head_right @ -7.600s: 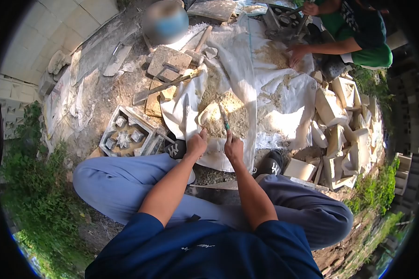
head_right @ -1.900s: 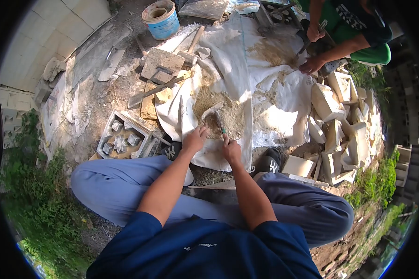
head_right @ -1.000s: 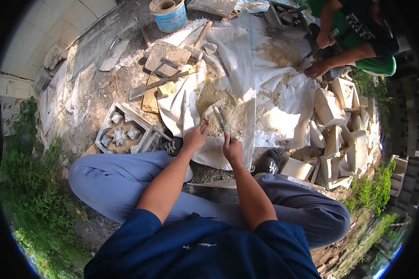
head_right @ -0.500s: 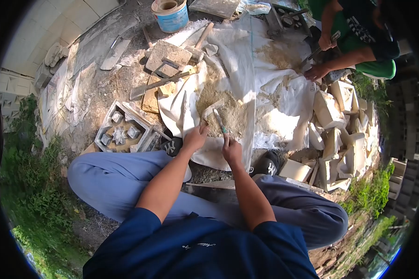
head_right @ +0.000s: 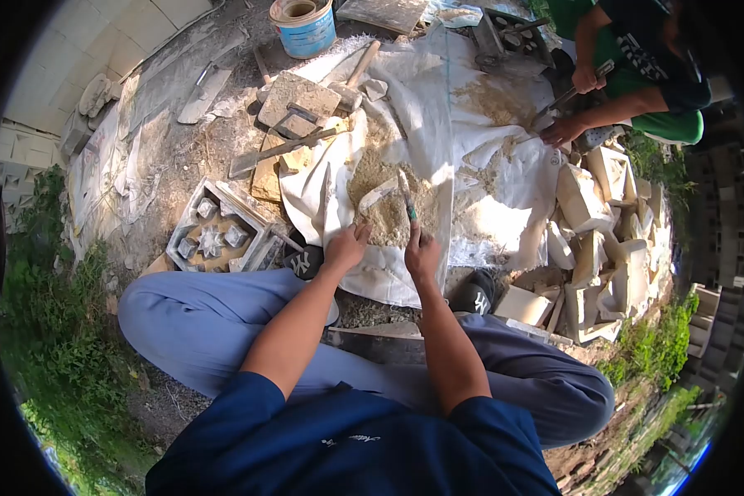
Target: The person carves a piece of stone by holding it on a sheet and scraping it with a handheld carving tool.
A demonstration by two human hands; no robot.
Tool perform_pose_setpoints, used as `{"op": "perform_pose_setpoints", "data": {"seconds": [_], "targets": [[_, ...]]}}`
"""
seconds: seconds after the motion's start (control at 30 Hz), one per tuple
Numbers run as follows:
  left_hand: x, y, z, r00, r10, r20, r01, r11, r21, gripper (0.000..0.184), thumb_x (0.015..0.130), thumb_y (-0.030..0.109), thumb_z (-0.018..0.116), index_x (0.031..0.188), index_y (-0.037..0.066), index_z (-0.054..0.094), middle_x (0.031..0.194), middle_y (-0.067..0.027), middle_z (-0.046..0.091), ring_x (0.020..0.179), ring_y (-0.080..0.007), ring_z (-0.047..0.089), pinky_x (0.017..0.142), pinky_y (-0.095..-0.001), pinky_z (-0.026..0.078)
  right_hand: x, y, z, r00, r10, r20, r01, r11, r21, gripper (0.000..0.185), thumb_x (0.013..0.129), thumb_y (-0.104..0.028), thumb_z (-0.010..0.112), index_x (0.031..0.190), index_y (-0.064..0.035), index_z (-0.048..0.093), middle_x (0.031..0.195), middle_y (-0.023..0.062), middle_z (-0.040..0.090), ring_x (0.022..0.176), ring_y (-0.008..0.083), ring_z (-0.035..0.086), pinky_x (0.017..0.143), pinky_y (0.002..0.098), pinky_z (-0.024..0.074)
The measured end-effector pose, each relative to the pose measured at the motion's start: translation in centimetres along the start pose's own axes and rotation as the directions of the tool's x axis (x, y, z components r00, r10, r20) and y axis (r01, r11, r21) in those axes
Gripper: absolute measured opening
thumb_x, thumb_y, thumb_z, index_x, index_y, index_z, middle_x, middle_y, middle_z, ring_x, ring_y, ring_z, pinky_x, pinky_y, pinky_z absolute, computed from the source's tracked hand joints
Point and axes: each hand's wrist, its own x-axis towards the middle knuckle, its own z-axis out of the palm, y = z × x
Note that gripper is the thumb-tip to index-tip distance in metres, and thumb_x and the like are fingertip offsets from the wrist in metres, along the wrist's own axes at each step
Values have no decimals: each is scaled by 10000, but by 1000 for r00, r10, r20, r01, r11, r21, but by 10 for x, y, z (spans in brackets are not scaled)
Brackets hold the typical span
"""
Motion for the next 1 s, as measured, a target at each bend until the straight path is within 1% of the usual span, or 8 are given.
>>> {"op": "perform_pose_setpoints", "data": {"seconds": [0.1, 0.17, 0.2, 0.33, 0.53, 0.73, 0.87, 1.0], "targets": [[-3, 8, -2, 1000, -23, -8, 24, 999, 25, 541, 954, 521, 447, 1080, 21, 611, 1003, -274, 660, 977, -458, 618, 864, -521, 482, -2, 6, -2, 997, 61, 54, -55, 993, -107, 653, 970, -507, 470, 716, 74, 628, 653, 309, 575, 629, 469, 588, 595, 531, 413], [-2, 9, -2, 999, -35, -31, 36, 999, 27, 515, 950, 513, 460, 1079, 42, 623, 1009, -260, 668, 985, -441, 624, 877, -512, 485, 0, 42, 13, 969, 207, 133, -156, 935, -320, 717, 947, -573, 457, 755, 87, 663, 741, 353, 604, 773, 509, 617, 718, 540, 466], [1, 8, -4, 999, -46, -5, 47, 997, 54, 510, 950, 513, 458, 1111, 58, 623, 1021, -255, 668, 993, -438, 624, 881, -511, 484, 1, 40, 10, 943, 271, 191, -217, 940, -262, 775, 927, -623, 443, 784, 102, 677, 810, 391, 603, 869, 533, 609, 819, 542, 468], [-2, 10, -8, 1000, -23, 17, 23, 1000, 20, 518, 953, 514, 445, 1202, 89, 607, 1053, -241, 669, 1012, -432, 623, 884, -509, 484, 4, 29, 4, 955, 249, 161, -198, 941, -276, 758, 941, -609, 433, 777, 91, 674, 775, 368, 608, 818, 520, 615, 767, 544, 464], [4, 9, -7, 994, -70, 88, 73, 997, -34, 544, 963, 518, 418, 1203, 72, 617, 1067, -237, 669, 1023, -417, 624, 897, -499, 480, 1, -17, -5, 987, 141, 74, -140, 990, -23, 645, 982, -517, 434, 742, 46, 637, 619, 303, 547, 617, 465, 591, 593, 536, 400], [11, 13, -7, 978, -172, 120, 177, 984, -36, 551, 963, 518, 418, 1163, 51, 630, 1064, -246, 666, 1014, -410, 630, 896, -492, 482, 7, 24, 14, 966, 209, 149, -162, 946, -279, 722, 933, -579, 472, 763, 97, 660, 757, 343, 618, 812, 501, 628, 741, 530, 479], [4, 15, -14, 997, -30, 77, 37, 996, -82, 552, 967, 512, 413, 1144, 38, 636, 1019, -247, 676, 980, -406, 643, 879, -487, 492, 11, 19, 8, 957, 226, 180, -184, 957, -222, 712, 938, -580, 466, 740, 74, 667, 730, 342, 604, 772, 502, 624, 711, 546, 466], [10, 17, -10, 988, -112, 106, 116, 993, -28, 549, 974, 506, 398, 1121, 41, 650, 927, -232, 690, 902, -390, 662, 823, -469, 513, 10, -11, -6, 964, 214, 160, -187, 968, -168, 708, 943, -582, 458, 755, 68, 664, 704, 346, 584, 742, 501, 619, 686, 555, 454]]}}
